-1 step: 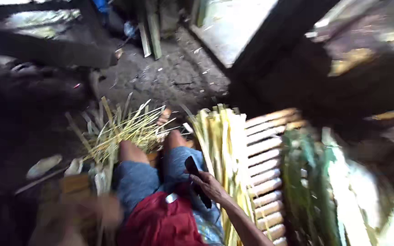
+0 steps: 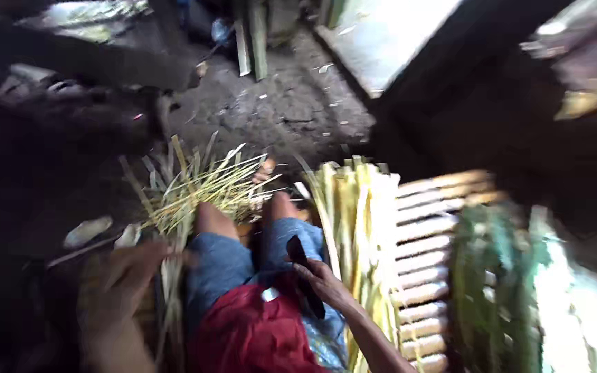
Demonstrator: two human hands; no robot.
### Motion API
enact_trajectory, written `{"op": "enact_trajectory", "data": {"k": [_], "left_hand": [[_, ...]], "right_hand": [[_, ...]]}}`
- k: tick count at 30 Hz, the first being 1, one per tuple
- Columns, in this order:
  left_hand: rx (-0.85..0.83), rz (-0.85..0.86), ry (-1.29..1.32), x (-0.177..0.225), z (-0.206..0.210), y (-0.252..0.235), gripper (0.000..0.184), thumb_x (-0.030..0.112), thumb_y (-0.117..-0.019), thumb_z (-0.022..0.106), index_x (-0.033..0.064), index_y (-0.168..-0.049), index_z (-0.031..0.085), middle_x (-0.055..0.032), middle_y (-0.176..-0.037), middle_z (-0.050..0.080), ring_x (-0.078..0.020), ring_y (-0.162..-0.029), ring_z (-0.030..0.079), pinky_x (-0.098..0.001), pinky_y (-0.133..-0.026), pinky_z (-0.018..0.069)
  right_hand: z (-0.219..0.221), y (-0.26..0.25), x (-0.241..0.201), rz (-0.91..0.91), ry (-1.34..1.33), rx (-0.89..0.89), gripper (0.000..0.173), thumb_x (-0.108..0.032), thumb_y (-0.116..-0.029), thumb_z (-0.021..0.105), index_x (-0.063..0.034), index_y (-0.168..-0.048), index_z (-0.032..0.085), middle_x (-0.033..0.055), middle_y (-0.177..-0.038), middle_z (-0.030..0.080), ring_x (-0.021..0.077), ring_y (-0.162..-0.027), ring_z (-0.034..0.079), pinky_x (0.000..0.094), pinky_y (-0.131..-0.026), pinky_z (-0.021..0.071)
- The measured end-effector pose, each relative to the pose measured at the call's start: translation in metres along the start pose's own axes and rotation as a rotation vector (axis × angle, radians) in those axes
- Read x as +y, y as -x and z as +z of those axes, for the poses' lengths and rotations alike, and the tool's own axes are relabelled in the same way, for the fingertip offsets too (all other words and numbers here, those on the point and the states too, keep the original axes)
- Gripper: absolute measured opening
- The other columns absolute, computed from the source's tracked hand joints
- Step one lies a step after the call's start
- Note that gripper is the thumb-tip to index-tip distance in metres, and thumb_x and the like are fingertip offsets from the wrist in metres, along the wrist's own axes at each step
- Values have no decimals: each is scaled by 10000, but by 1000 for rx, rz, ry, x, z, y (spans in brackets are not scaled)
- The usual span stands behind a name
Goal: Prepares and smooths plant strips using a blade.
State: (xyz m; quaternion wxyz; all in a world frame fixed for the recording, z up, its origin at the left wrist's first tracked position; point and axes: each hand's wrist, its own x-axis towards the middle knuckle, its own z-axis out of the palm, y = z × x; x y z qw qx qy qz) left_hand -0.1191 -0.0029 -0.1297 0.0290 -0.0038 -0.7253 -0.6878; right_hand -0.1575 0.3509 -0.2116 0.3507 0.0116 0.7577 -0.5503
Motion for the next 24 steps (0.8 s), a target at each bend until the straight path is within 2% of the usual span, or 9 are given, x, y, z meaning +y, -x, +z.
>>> {"op": "enact_trajectory", "data": {"k": [1,3,7,11,15,17,19,21,24], "left_hand": [[189,-153,-101,-23,-6,-7,375,228,-1071,413,26,-1321,607,-39,-1085,740,-133,-997,705,-347,-960,562],[358,-424,-293,-66,-27,-19,431,199,-1103,393,7,-1485,450,-160,-1235,690,-232,-1109,650,-418,-996,486],[311,-614,-473,-138,-53,-36,433,170,-1102,443,-75,-1458,458,-296,-1320,613,-402,-1254,591,-531,-1098,430],[201,-600,-505,-171,-30,-70,408,157,-1105,418,-68,-1434,506,-303,-1344,600,-416,-1279,575,-546,-1111,417],[113,-639,-446,-194,10,-110,500,217,-1118,407,-82,-1518,379,-335,-1438,513,-445,-1370,492,-562,-1170,345],[105,-628,-426,-184,26,-117,430,189,-1113,416,-79,-1442,487,-301,-1261,626,-380,-1110,654,-507,-1006,498],[30,-627,-376,-145,40,-110,398,189,-1121,396,-38,-1428,509,-220,-1056,657,-253,-772,656,-402,-746,564],[-69,-603,-362,-88,52,-90,372,200,-1124,395,-7,-1405,522,-160,-911,651,-175,-609,582,-329,-594,520],[-149,-468,-324,-33,61,-58,331,186,-1102,462,1,-1351,578,-93,-799,651,-85,-483,456,-232,-459,402]], "right_hand": [[11,-6,3,14,-13,-21,315,-168,-1083,439,18,-1265,618,-8,-839,696,45,-643,646,250,-642,582],[27,-18,15,64,-61,-15,262,-138,-1088,426,28,-1187,604,-10,-794,701,55,-599,647,243,-590,577],[35,-30,25,77,-31,40,252,-140,-1096,417,18,-1147,606,-17,-746,704,46,-544,633,224,-535,557],[35,-32,28,75,-26,41,235,-148,-1092,423,-3,-1106,606,-25,-722,694,42,-526,623,220,-515,548],[35,-28,30,74,-47,38,238,-148,-1092,422,-2,-1107,610,-19,-722,691,48,-525,622,225,-515,548],[33,-25,30,63,-74,36,232,-139,-1088,427,1,-1128,608,-21,-735,695,48,-532,625,224,-526,555],[32,-19,28,63,-143,28,230,-110,-1078,422,5,-1170,598,-21,-757,696,44,-537,619,214,-521,545],[28,-15,21,62,-224,-13,228,-84,-1067,409,0,-1190,582,-18,-797,702,48,-542,617,210,-509,539],[19,-12,-10,-7,-286,-111,221,-73,-1056,374,-38,-1190,547,-12,-893,721,44,-560,621,204,-506,536]]}}
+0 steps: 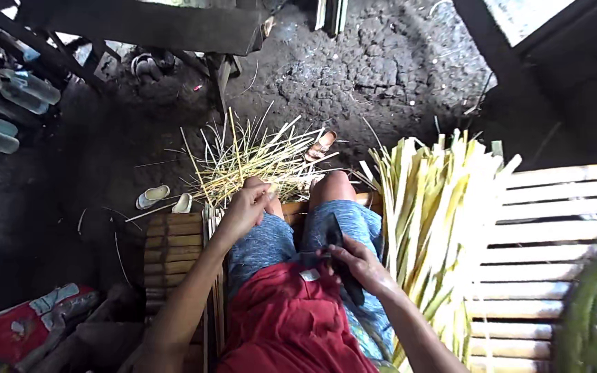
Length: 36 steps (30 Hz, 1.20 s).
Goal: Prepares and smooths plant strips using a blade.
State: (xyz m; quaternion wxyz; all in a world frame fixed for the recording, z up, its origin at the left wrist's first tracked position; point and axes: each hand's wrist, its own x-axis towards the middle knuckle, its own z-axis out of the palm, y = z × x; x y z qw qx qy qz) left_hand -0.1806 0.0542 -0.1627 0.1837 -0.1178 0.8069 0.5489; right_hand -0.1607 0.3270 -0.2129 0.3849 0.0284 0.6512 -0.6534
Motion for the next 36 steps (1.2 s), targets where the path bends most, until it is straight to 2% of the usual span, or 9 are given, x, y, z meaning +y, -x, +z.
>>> {"op": "enact_trajectory", "data": {"k": [2,5,8,9,11,16,22,29,36], "left_hand": [[-77,77,39,13,1,23,312,180,-1091,481,3,-1304,626,-29,-758,662,-9,-456,403,-173,-436,351],[-193,173,21,29,-1,50,305,197,-1085,497,26,-1275,664,29,-772,694,49,-481,401,-132,-456,334],[-264,239,52,44,-3,70,207,155,-1048,573,30,-1141,708,35,-764,707,65,-489,435,-104,-449,345],[-283,253,63,48,-3,74,156,148,-1035,597,39,-1074,702,33,-750,707,66,-494,456,-98,-452,355],[-316,249,67,54,-2,79,106,164,-1019,629,68,-1014,674,37,-730,707,64,-496,475,-95,-457,357],[-310,268,-9,65,0,85,105,186,-1014,640,91,-983,672,74,-732,700,77,-512,485,-88,-460,362],[-304,264,-29,76,2,88,110,170,-1016,634,73,-986,674,51,-715,695,62,-491,472,-96,-444,346],[-318,299,-39,85,4,87,99,154,-1016,631,68,-987,669,48,-717,697,57,-491,486,-94,-442,367],[-294,325,-107,96,3,90,103,168,-1013,639,81,-970,673,42,-724,704,50,-487,484,-95,-434,355]], "right_hand": [[2,3,-28,-78,-14,-93,236,-91,-1044,366,-82,-1197,544,-35,-912,731,28,-558,623,182,-500,535],[5,13,-63,-184,-47,-271,222,-129,-1041,382,-156,-1176,557,-55,-886,733,-7,-501,577,140,-457,497],[9,28,-83,-226,-54,-437,211,-139,-1031,394,-145,-1047,604,-48,-767,669,-8,-478,547,137,-441,484],[9,32,-87,-239,-43,-473,227,-138,-1030,397,-142,-998,621,-55,-731,655,-11,-478,546,137,-441,484],[8,38,-91,-273,-13,-527,248,-134,-1040,395,-134,-957,629,-61,-699,639,-17,-484,544,130,-447,480],[3,48,-94,-293,73,-521,248,-135,-1040,387,-140,-952,619,-67,-706,637,-20,-483,532,126,-442,464],[2,51,-94,-341,75,-526,234,-128,-1050,378,-125,-991,605,-53,-719,636,-17,-469,520,123,-432,457],[-2,55,-94,-368,59,-523,226,-113,-1053,366,-122,-1000,585,-43,-733,629,-12,-468,511,124,-426,449],[-1,57,-94,-461,96,-511,161,-120,-1058,388,-132,-1014,543,-68,-715,585,-29,-491,493,113,-443,438]]}}
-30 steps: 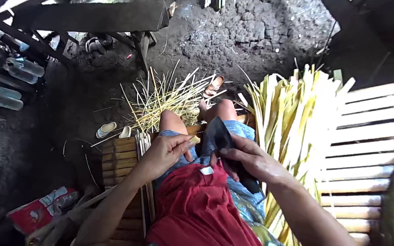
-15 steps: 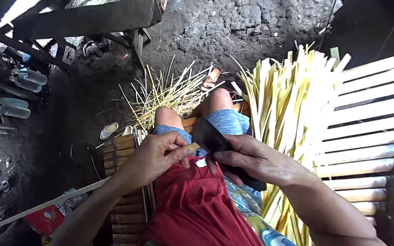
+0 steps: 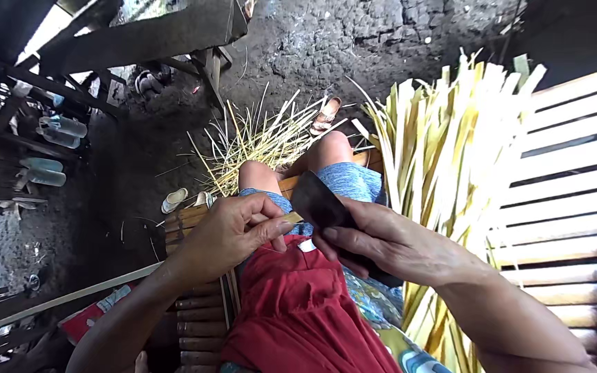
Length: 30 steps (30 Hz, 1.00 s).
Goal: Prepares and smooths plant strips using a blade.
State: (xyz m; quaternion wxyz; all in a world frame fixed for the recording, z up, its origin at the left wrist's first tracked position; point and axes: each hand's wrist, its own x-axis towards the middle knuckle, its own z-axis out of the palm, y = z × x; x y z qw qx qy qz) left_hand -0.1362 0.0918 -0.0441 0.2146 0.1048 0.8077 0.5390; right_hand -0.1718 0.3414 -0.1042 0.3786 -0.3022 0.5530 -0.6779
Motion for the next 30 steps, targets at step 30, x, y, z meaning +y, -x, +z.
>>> {"op": "enact_trajectory", "data": {"k": [30], "left_hand": [[425,305,904,-56,76,-73,542,539,-1082,281,243,-847,670,119,-751,647,14,-750,636,-182,-721,527]], "right_hand": [[7,-36,42,-399,603,572,311,-261,-976,633,-48,-750,611,-36,-618,505,-33,-537,446,129,-492,350]]}}
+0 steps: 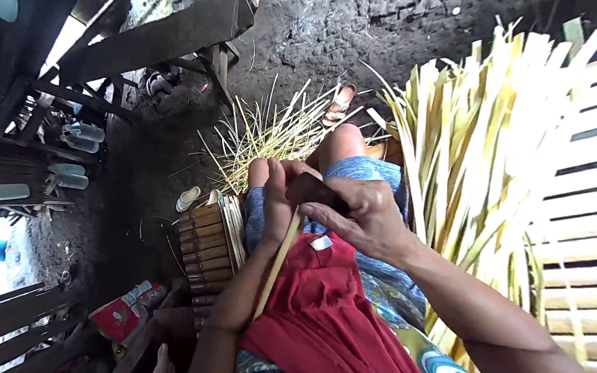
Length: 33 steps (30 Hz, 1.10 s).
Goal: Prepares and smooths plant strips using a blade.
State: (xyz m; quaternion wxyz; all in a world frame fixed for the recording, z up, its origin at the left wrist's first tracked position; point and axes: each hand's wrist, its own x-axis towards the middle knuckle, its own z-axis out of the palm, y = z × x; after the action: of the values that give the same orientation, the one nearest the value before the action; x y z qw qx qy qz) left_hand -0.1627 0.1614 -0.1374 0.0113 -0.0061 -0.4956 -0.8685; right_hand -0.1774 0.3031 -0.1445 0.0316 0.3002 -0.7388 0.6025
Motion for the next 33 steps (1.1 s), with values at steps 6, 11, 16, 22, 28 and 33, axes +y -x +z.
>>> {"op": "enact_trajectory", "data": {"k": [6,11,16,22,28,33], "left_hand": [[156,73,646,-10,8,-11,654,569,-1068,180,184,-677,534,81,-494,440,-58,-455,468,-218,-513,412],[21,-199,305,3,-33,1,532,532,-1065,334,247,-670,547,135,-523,448,7,-486,466,-171,-519,413],[118,-359,244,14,-17,40,461,465,-1079,408,259,-700,571,133,-614,507,28,-577,513,-133,-604,460],[501,-254,570,3,-41,30,641,518,-1094,186,221,-630,512,91,-509,494,-56,-491,544,-225,-561,500],[524,-275,402,5,-78,16,564,470,-1109,207,259,-674,498,126,-527,494,8,-467,501,-148,-520,466],[-17,-461,258,1,-42,32,458,363,-1107,307,249,-711,505,125,-572,504,15,-465,466,-146,-466,423]], "right_hand": [[-9,22,-12,275,-721,-220,191,-294,-1021,608,-161,-888,646,-109,-611,586,-52,-493,527,113,-463,463],[-18,28,-10,210,-492,-89,181,-343,-1021,615,-195,-928,662,-143,-648,582,-71,-529,525,105,-483,460],[2,11,2,207,-145,-124,262,-351,-1002,601,-122,-887,656,-112,-635,576,-53,-516,529,145,-464,461],[29,30,-4,68,-310,-320,291,-331,-982,654,-68,-863,685,-87,-653,583,-84,-580,524,99,-522,441],[-1,43,-11,16,-234,-295,384,-409,-1022,609,-73,-844,663,-57,-678,605,-86,-621,530,85,-571,434],[-16,5,20,221,-52,42,174,-263,-1004,624,-91,-982,644,-164,-756,633,-102,-628,596,129,-589,541]]}}
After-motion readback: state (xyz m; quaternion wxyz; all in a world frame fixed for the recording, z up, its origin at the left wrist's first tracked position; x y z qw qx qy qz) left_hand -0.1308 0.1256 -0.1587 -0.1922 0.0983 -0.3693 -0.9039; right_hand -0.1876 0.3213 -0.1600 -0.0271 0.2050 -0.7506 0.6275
